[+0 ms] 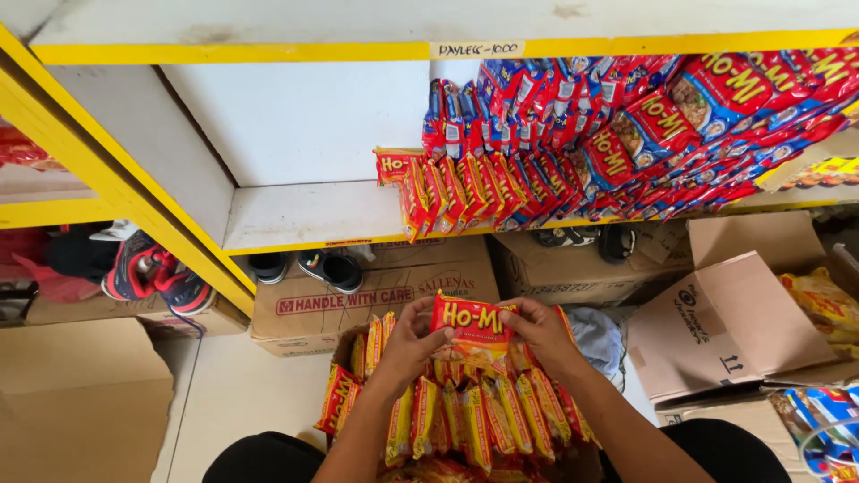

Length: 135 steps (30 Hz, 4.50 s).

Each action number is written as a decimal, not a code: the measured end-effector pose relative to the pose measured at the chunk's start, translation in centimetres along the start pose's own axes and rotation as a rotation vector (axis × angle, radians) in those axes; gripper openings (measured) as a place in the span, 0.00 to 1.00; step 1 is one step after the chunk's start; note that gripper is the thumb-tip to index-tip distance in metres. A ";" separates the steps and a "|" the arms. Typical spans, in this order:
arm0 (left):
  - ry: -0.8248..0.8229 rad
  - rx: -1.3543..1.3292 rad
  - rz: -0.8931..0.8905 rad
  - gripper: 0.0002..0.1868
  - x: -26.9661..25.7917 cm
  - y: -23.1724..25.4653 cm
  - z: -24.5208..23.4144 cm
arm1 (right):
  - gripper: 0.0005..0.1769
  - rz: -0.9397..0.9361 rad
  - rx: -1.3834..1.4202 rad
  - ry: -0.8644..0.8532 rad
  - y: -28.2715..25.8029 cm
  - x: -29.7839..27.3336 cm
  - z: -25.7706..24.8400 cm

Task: The person stocks a grocery store shelf with instant noodle packets from a cardboard box on the floor.

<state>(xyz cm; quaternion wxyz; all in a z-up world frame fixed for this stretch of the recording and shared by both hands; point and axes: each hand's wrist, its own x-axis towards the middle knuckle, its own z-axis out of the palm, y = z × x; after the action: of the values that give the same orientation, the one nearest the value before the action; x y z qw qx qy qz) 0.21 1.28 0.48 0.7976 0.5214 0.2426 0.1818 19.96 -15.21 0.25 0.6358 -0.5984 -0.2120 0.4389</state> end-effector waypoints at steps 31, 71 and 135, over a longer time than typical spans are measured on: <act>0.325 0.058 0.392 0.32 14.6 -1.3 -9.0 | 0.09 -0.392 0.218 0.433 1.3 19.7 17.1; 0.587 1.217 0.551 0.35 11.9 2.4 -10.3 | 0.18 -0.059 -0.314 0.199 3.0 6.2 -1.2; 0.101 1.562 0.571 0.17 -4.5 -2.6 5.2 | 0.15 0.331 0.184 -0.020 6.9 2.5 5.2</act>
<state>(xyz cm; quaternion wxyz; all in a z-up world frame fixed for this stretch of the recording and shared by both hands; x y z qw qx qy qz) -0.43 -6.02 0.75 0.1177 0.9575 0.1928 0.1795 15.05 -10.92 -5.92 0.6048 -0.5599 -0.0758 0.5612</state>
